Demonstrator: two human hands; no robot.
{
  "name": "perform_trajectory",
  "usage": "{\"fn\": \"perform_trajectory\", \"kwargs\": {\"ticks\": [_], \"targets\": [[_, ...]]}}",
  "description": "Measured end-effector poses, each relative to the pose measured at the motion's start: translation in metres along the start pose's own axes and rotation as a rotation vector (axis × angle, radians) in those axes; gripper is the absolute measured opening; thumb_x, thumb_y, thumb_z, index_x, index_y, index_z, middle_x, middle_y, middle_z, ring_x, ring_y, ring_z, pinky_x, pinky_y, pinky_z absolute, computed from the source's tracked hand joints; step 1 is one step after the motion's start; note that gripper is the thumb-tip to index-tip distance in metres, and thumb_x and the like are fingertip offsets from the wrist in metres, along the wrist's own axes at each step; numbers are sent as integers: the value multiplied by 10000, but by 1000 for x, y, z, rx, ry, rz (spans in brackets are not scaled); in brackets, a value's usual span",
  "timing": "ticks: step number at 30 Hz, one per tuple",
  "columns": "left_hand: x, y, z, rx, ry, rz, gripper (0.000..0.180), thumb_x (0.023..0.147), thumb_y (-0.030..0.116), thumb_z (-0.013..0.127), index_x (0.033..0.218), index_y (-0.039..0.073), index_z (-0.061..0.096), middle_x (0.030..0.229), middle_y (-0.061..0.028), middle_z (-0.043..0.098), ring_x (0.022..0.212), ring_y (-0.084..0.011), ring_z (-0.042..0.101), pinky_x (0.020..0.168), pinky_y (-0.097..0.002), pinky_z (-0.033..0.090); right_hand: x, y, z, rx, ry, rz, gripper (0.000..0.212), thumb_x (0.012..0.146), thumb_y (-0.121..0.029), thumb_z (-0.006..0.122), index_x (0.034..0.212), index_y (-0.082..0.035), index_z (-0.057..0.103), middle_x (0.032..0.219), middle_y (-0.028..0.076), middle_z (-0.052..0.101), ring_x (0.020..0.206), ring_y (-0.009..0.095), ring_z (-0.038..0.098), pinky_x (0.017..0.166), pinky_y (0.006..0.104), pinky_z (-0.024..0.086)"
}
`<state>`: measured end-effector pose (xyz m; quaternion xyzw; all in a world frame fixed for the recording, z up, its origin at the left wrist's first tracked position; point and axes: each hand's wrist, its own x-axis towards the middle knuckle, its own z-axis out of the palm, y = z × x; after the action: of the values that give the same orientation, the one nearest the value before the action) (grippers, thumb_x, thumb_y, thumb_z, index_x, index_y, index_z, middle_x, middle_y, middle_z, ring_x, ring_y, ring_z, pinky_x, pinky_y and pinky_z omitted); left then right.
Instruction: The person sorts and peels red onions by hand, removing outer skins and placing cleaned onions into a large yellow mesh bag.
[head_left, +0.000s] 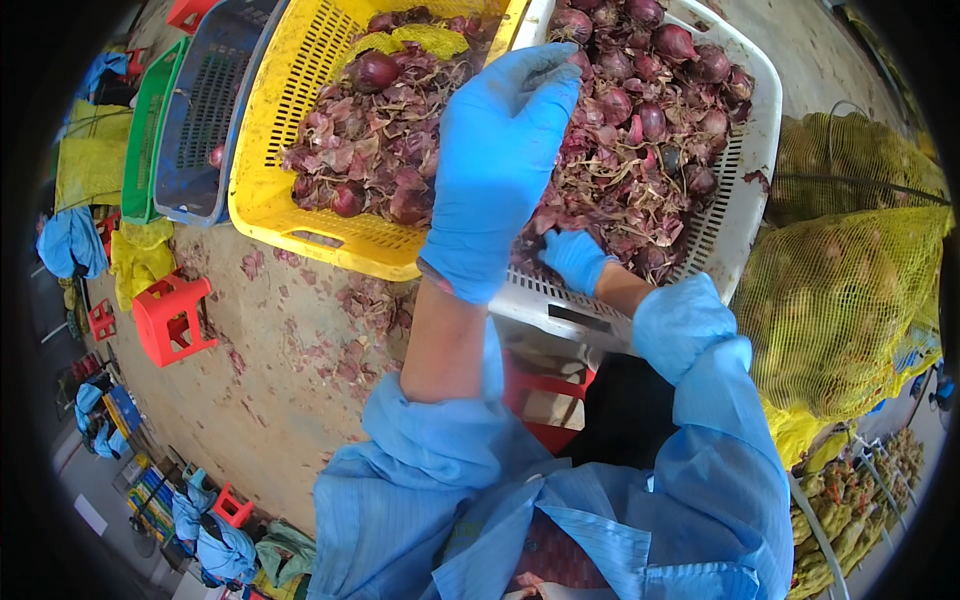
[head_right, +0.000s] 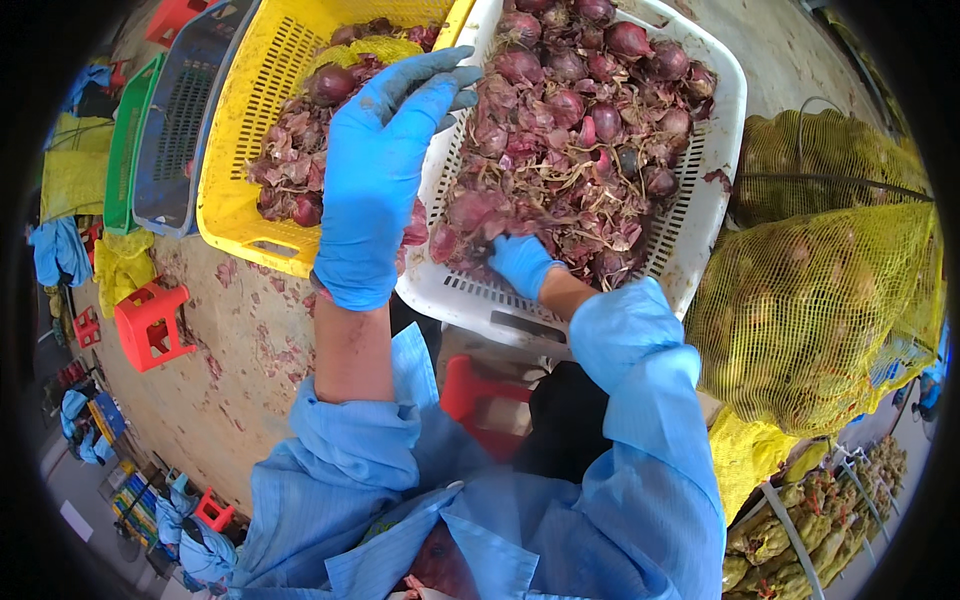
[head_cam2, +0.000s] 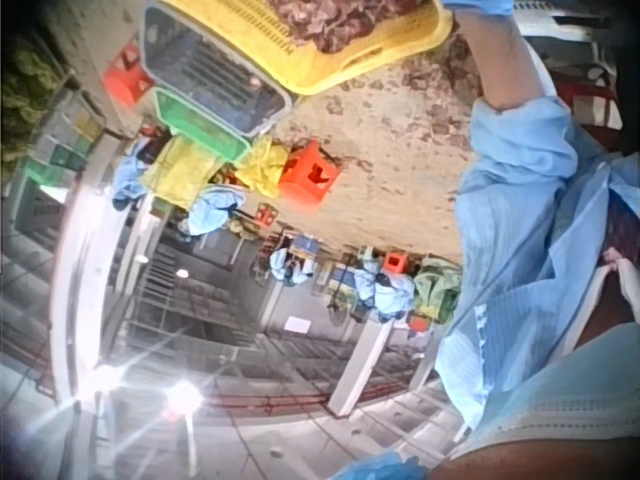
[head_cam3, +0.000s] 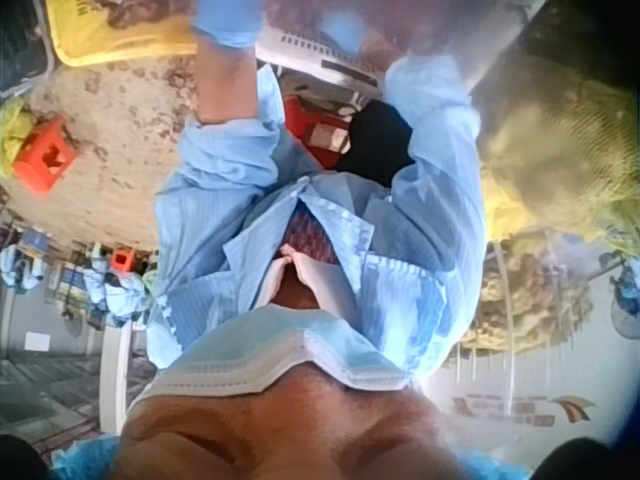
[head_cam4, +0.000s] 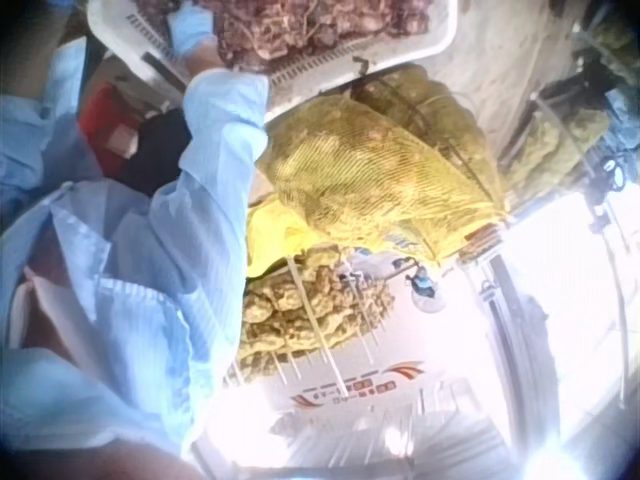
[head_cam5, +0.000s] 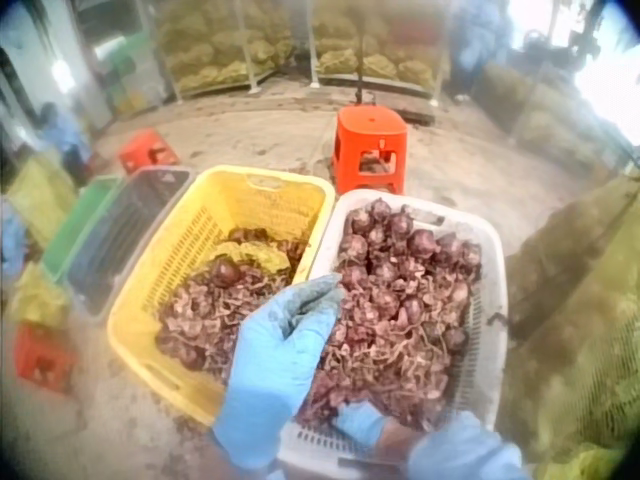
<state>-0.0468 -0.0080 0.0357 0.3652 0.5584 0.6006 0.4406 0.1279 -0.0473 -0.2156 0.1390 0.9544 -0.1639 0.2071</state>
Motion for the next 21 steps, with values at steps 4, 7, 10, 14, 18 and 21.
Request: {"fn": "perform_trajectory", "kwargs": {"ticks": [4,7,10,14,18,21], "targets": [[-3,3,-10,-3,11,1,284,959,152,562,1202,27,638,1094,-69,691,1001,-133,644,887,-267,481,-34,12,-34,339,-11,318,500,656,-294,737,1098,-96,615,1130,251,538,880,388,635,758,467,529],[-1,5,-14,-11,18,-7,282,951,160,576,1195,36,647,1083,-55,695,995,-124,642,886,-267,477,-61,60,-19,530,310,533,571,733,-287,706,1226,-36,570,1030,220,594,853,344,636,798,446,521],[-2,6,-14,-15,13,-34,274,944,161,585,1180,43,660,1071,-43,697,986,-114,641,878,-256,472,-92,123,-3,1162,313,861,542,828,-303,686,1224,49,574,1033,189,673,921,293,648,838,416,509],[-3,8,-14,-35,19,-53,271,943,165,587,1169,38,668,1072,-38,697,985,-106,638,882,-248,463,-130,147,0,643,304,963,462,892,-297,656,1244,-2,606,1110,172,687,930,226,671,827,345,518],[-4,8,-12,2,7,-56,289,953,149,566,1203,26,642,1072,-54,698,987,-116,639,895,-254,466,-140,140,-17,797,330,1090,361,910,-252,623,1193,-28,642,993,149,712,812,225,689,755,346,534],[0,6,-9,-7,-18,-78,289,948,143,584,1206,24,637,1057,-47,690,942,-96,616,857,-239,468,-153,152,-23,1116,518,1180,335,916,-195,619,1215,-45,631,898,131,713,727,203,669,711,329,536]]}}
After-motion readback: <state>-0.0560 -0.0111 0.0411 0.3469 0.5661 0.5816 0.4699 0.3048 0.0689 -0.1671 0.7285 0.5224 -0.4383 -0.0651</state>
